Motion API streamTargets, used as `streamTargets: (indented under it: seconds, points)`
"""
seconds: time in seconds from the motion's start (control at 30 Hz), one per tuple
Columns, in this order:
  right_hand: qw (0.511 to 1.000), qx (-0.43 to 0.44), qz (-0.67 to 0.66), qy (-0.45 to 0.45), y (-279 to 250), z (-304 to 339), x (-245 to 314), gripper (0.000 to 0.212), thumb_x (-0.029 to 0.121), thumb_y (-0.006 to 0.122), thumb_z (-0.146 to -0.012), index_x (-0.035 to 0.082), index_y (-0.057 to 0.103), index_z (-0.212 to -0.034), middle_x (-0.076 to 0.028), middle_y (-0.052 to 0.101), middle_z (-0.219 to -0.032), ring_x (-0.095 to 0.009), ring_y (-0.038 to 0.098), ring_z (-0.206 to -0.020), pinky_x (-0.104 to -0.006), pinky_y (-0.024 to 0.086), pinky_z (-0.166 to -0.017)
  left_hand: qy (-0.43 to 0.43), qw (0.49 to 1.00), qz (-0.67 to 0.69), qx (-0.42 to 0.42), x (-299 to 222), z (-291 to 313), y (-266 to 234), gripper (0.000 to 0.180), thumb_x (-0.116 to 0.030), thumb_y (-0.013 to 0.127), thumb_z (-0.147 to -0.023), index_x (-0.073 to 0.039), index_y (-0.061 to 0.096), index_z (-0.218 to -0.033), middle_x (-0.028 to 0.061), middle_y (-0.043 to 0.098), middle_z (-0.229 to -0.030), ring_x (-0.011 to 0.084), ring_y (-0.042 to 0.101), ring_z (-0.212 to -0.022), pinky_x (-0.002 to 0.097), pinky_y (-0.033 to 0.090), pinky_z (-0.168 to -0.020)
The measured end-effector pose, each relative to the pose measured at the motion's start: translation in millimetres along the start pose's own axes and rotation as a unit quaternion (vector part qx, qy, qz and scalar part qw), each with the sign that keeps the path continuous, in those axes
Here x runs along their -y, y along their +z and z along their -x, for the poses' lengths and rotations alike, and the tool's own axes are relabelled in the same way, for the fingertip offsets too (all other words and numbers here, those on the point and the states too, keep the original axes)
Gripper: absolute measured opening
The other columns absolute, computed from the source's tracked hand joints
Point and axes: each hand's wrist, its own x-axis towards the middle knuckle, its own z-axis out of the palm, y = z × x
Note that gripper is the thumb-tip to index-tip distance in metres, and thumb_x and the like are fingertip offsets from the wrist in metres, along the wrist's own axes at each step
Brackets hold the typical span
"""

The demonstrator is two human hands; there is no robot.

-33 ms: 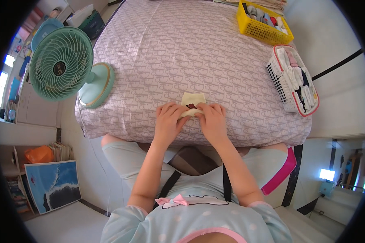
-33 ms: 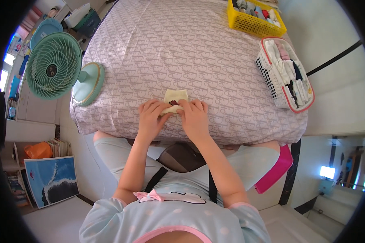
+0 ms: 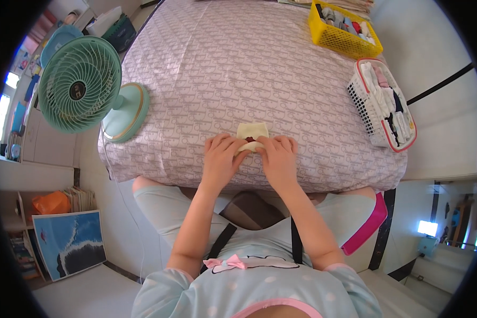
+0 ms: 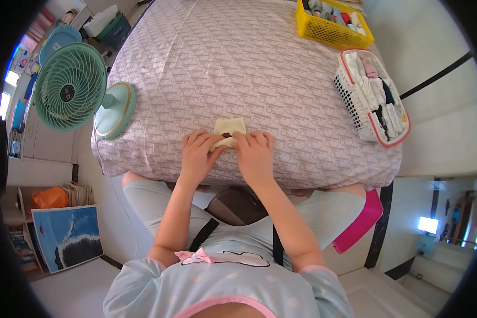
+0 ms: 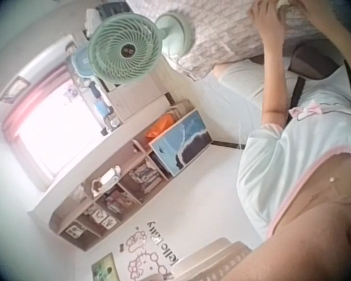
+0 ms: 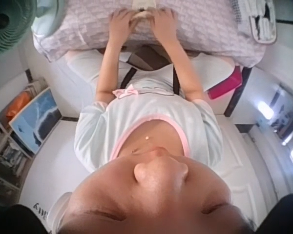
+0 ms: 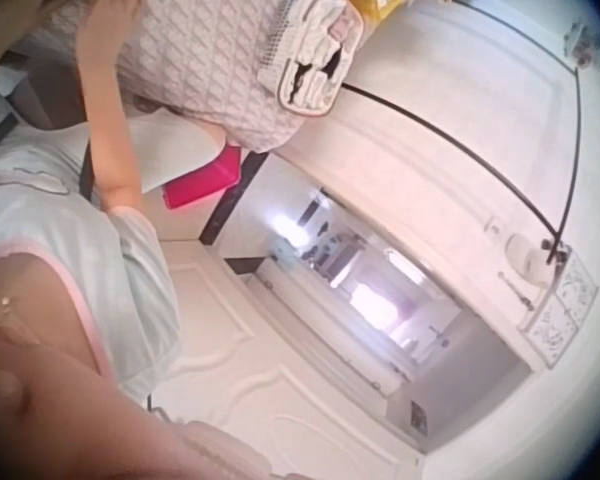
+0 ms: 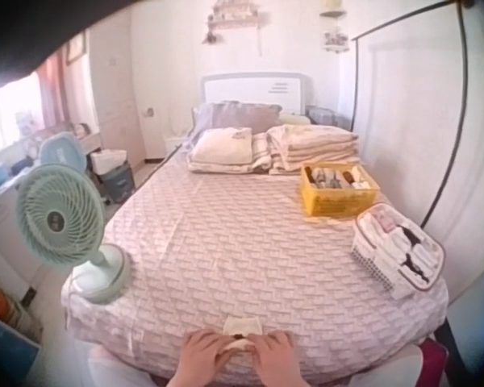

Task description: Folding various pairs of socks and organizing them into storage baskets.

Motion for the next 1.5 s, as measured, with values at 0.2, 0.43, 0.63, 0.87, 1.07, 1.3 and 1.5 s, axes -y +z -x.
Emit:
streamTargets:
  seconds: [0.2, 0.43, 0.63, 0.87, 1.07, 1.3, 1.5]
  points:
    - [0.993, -0.062, 0.084, -0.053, -6, 5, 2, 0.032, 0.009, 0.074, -0.082, 0.013, 0.071, -0.113, 0.001, 0.067, -0.116, -0.025, 0.056, -0.115, -0.0468, 0.038, -0.102, -0.132, 0.985, -0.01, 0.107, -7, -13, 2, 0.033, -0.024, 0.084, -0.078, -0.012, 0.072, -0.106, 0.0027, 0.069, -0.1, 0.0262, 0.059, -0.11, 0.0421, 0.039, -0.098]
    - [0.992, -0.003, 0.113, -0.047, -13, -24, -9, 0.023, 0.01, 0.069, -0.083, 0.014, 0.072, -0.105, -0.002, 0.065, -0.111, -0.025, 0.055, -0.117, -0.0486, 0.036, -0.103, 0.057, 0.995, -0.083, 0.002, -18, -5, 4, 0.036, -0.021, 0.084, -0.078, -0.012, 0.071, -0.111, 0.0017, 0.071, -0.106, 0.0283, 0.059, -0.109, 0.0422, 0.039, -0.098]
    - [0.982, -0.05, 0.113, -0.141, -2, -16, -11, 0.028, 0.015, 0.069, -0.082, 0.008, 0.07, -0.109, -0.004, 0.064, -0.111, -0.026, 0.058, -0.116, -0.0479, 0.042, -0.102, -0.026, 0.999, -0.011, 0.045, 3, -22, 4, 0.026, -0.022, 0.079, -0.083, -0.012, 0.073, -0.107, 0.0033, 0.071, -0.11, 0.0277, 0.058, -0.111, 0.0441, 0.038, -0.099]
    - [0.988, 0.01, 0.069, -0.139, 7, -37, -15, 0.023, 0.018, 0.067, -0.082, 0.005, 0.069, -0.101, -0.011, 0.069, -0.108, -0.026, 0.062, -0.106, -0.0461, 0.045, -0.098, -0.17, 0.983, 0.027, 0.055, -3, -28, 7, 0.018, -0.017, 0.08, -0.084, -0.007, 0.076, -0.098, 0.0114, 0.071, -0.098, 0.0298, 0.061, -0.096, 0.0428, 0.045, -0.094]
    - [0.954, 0.245, 0.151, -0.08, 12, -85, -14, 0.018, 0.019, 0.069, -0.084, 0.008, 0.074, -0.097, -0.009, 0.07, -0.096, -0.025, 0.062, -0.106, -0.0472, 0.044, -0.097, -0.063, 0.996, -0.066, -0.021, 14, -42, 14, 0.024, -0.018, 0.078, -0.086, -0.006, 0.073, -0.107, 0.0114, 0.071, -0.104, 0.0285, 0.058, -0.108, 0.0447, 0.044, -0.096]
    - [0.985, 0.037, 0.124, -0.114, 35, -58, -28, 0.015, 0.021, 0.07, -0.083, 0.01, 0.074, -0.094, -0.005, 0.068, -0.091, -0.022, 0.063, -0.1, -0.0443, 0.044, -0.094, -0.018, 0.994, -0.093, 0.052, -1, -28, 13, 0.011, -0.012, 0.068, -0.094, -0.006, 0.069, -0.102, 0.0096, 0.069, -0.111, 0.0317, 0.059, -0.108, 0.0433, 0.042, -0.095]
    - [0.984, 0.036, 0.053, -0.169, -1, -27, -38, 0.013, 0.015, 0.063, -0.083, 0.011, 0.068, -0.095, -0.004, 0.065, -0.097, -0.023, 0.062, -0.101, -0.0373, 0.046, -0.092, -0.035, 0.998, -0.011, 0.052, -28, -16, 19, 0.013, -0.011, 0.066, -0.096, -0.007, 0.066, -0.108, 0.0106, 0.068, -0.11, 0.0328, 0.061, -0.108, 0.0446, 0.044, -0.093]
